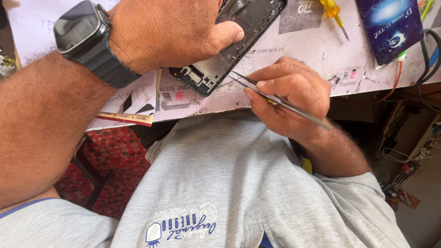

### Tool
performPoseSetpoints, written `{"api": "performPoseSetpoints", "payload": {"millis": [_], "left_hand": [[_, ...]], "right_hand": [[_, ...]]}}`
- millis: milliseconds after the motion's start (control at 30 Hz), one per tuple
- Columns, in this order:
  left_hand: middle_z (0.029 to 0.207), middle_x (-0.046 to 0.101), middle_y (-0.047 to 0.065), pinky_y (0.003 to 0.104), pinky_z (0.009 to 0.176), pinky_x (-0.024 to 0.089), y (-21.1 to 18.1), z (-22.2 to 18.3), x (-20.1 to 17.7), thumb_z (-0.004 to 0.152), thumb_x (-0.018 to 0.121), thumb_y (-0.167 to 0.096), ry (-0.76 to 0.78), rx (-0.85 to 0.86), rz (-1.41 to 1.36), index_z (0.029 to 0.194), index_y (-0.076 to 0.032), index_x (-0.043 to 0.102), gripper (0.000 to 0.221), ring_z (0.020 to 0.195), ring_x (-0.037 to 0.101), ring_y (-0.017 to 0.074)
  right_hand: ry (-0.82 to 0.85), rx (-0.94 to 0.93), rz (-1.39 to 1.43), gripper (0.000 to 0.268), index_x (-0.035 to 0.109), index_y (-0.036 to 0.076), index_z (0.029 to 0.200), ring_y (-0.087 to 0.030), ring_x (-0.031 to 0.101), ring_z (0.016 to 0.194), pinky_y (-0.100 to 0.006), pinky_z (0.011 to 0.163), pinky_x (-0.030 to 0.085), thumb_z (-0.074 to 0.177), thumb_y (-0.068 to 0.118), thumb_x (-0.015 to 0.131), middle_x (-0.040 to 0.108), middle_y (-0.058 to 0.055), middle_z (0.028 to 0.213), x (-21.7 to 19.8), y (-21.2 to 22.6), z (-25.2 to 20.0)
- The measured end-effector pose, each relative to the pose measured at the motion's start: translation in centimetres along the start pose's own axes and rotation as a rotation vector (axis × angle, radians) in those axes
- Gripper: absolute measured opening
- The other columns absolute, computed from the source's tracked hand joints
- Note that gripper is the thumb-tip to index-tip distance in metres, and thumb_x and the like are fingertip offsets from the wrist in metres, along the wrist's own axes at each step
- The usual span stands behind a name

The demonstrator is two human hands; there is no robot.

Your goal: The person is repairing a smartphone by using a yellow screwdriver and tweezers to remove adhesive and small components from the phone's frame. They work on the edges and corners of the device, occasionally switching between tools to carefully pry and clean the area.

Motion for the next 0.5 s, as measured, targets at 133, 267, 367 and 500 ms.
{"api": "performPoseSetpoints", "payload": {"millis": [133,267,367,500], "left_hand": [[0.070,0.068,0.020,0.046,0.048,0.051,-0.2,0.1,-0.2,0.096,0.076,-0.043,0.005,0.002,0.003,0.095,0.002,0.075,0.045,0.055,0.064,0.0343],[0.069,0.067,0.020,0.045,0.046,0.051,-0.3,0.2,-0.4,0.095,0.077,-0.044,0.018,-0.006,0.020,0.094,0.003,0.074,0.047,0.053,0.064,0.0339],[0.068,0.067,0.020,0.045,0.045,0.050,0.0,0.3,-0.1,0.096,0.076,-0.045,0.050,-0.034,0.032,0.094,0.003,0.074,0.048,0.052,0.064,0.0335],[0.068,0.068,0.020,0.045,0.045,0.051,-0.3,0.3,-0.1,0.097,0.075,-0.046,0.032,0.003,0.051,0.095,0.003,0.074,0.049,0.052,0.064,0.0334]], "right_hand": [[0.013,-0.036,-0.069,0.024,0.057,0.000,0.095,-0.020,0.070,0.074,-0.033,0.057,0.053,0.094,-0.008,0.079,0.072,-0.020,0.094,0.6,1.2,0.7],[0.084,-0.013,-0.139,0.026,0.057,0.000,0.098,-0.023,0.067,0.075,-0.034,0.057,0.052,0.094,-0.010,0.080,0.071,-0.019,0.100,0.9,2.4,0.9],[0.095,-0.054,-0.151,0.027,0.056,0.000,0.100,-0.023,0.067,0.075,-0.036,0.062,0.053,0.094,-0.012,0.079,0.070,-0.019,0.102,1.4,2.6,0.6],[0.012,-0.135,-0.189,0.025,0.056,0.001,0.093,-0.019,0.064,0.068,-0.033,0.054,0.050,0.090,-0.012,0.077,0.071,-0.018,0.095,1.6,1.6,-0.7]]}}
Point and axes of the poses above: each hand's wrist, its own z-axis towards the middle knuckle, its own x-axis out of the palm, y = z × x, the point moved 10 cm from there along z, towards the middle knuckle
